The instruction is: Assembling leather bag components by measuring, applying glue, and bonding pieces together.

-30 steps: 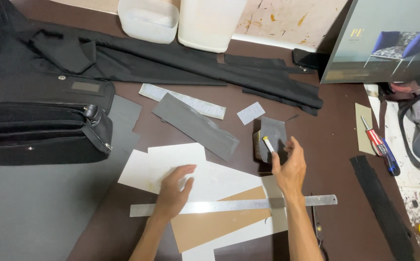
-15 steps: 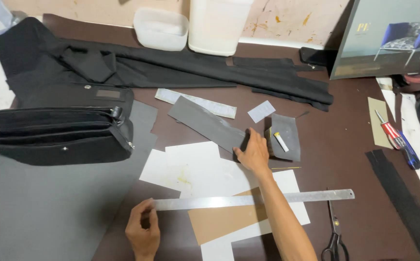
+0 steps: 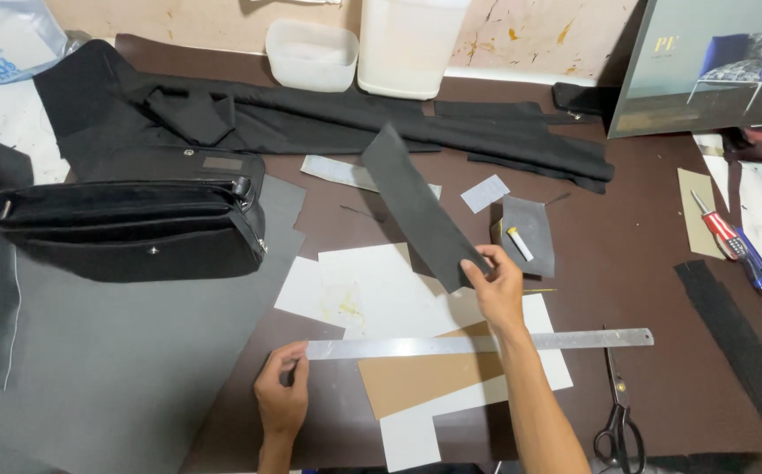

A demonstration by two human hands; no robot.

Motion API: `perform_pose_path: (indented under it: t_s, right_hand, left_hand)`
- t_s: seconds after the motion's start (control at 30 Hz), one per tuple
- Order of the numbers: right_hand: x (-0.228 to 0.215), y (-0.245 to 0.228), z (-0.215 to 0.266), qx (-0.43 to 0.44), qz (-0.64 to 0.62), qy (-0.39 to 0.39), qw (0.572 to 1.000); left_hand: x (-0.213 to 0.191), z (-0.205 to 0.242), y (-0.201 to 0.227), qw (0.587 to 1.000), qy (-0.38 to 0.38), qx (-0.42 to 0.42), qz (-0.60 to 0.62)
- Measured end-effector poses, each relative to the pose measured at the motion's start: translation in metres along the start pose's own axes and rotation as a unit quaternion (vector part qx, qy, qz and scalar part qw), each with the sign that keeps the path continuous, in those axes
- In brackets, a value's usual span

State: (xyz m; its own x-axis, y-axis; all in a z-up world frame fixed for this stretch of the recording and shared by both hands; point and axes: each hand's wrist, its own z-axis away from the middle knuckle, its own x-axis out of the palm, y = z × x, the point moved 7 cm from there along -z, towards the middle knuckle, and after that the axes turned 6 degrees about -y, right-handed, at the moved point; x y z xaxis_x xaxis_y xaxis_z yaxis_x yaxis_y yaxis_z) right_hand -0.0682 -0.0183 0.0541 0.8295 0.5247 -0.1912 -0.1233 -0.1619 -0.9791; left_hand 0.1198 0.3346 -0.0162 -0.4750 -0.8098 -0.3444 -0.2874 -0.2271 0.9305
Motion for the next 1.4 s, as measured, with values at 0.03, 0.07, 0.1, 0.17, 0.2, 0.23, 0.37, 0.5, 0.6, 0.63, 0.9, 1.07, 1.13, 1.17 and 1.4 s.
perform_pose_path:
  t_s: [0.03,0.07,0.1,0.17,0.2,0.23,0.37,0.5,0.6,0.63,0.9,1.07,1.13,1.17,1.4]
  right_hand:
    - [-0.006,0.004,0.007,0.002,0.001,-0.002,1.0]
    - [-0.014,0.012,0.013,0.023,-0.073,0.016,0.997]
    - [-0.021,0.019,0.018,0.042,-0.148,0.035,0.988]
    - [-0.032,0.029,0.035,0.051,-0.172,0.026,0.983]
    - [-0.036,0.035,0.043,0.06,-0.196,0.017,0.979]
    - [-0.041,0.044,0.051,0.061,-0.194,0.017,0.979]
    - [-0.031,0.071,0.081,0.108,-0.129,-0.117,0.979]
    - [-0.023,0.081,0.097,0.196,0.044,-0.161,0.966]
    - [-0.012,0.06,0.1,0.2,0.036,-0.165,0.965]
    - [-0.009,0.058,0.101,0.204,0.037,-0.169,0.964]
    - [0.0,0.039,0.104,0.257,0.038,-0.14,0.955]
    - [-0.006,0.023,0.089,0.212,0.198,-0.113,0.95]
    - [-0.005,0.011,0.069,0.177,0.281,-0.078,0.94]
    - [-0.003,0.006,0.055,0.144,0.282,-0.054,0.947]
    - [0.073,0.023,-0.114,-0.113,0.332,-0.11,0.93]
  left_hand:
    - [-0.002,-0.002,0.007,1.0,0.0,-0.002,0.0]
    - [-0.002,-0.004,0.006,0.997,-0.014,-0.06,0.039]
    - [-0.001,-0.008,0.006,0.99,-0.029,-0.115,0.078]
    - [0.004,-0.01,0.01,0.987,-0.054,-0.089,0.121]
    - [0.008,-0.012,0.014,0.981,-0.079,-0.063,0.165]
    - [0.006,-0.014,0.024,0.981,-0.079,-0.065,0.166]
    - [0.015,-0.014,0.02,0.926,-0.116,-0.114,0.341]
    - [0.003,-0.008,0.011,0.932,-0.072,-0.206,0.29]
    - [-0.012,0.0,0.005,0.948,-0.081,-0.266,0.157]
    - [-0.017,0.0,0.013,0.947,-0.079,-0.271,0.157]
    - [-0.034,0.003,0.016,0.911,-0.073,-0.404,0.044]
    - [-0.034,0.002,0.005,0.919,-0.071,-0.386,0.034]
    - [-0.033,0.0,-0.001,0.92,-0.078,-0.382,0.031]
    - [-0.032,-0.001,-0.005,0.92,-0.095,-0.379,0.02]
    - [-0.023,0.004,-0.001,0.915,-0.155,-0.373,-0.008]
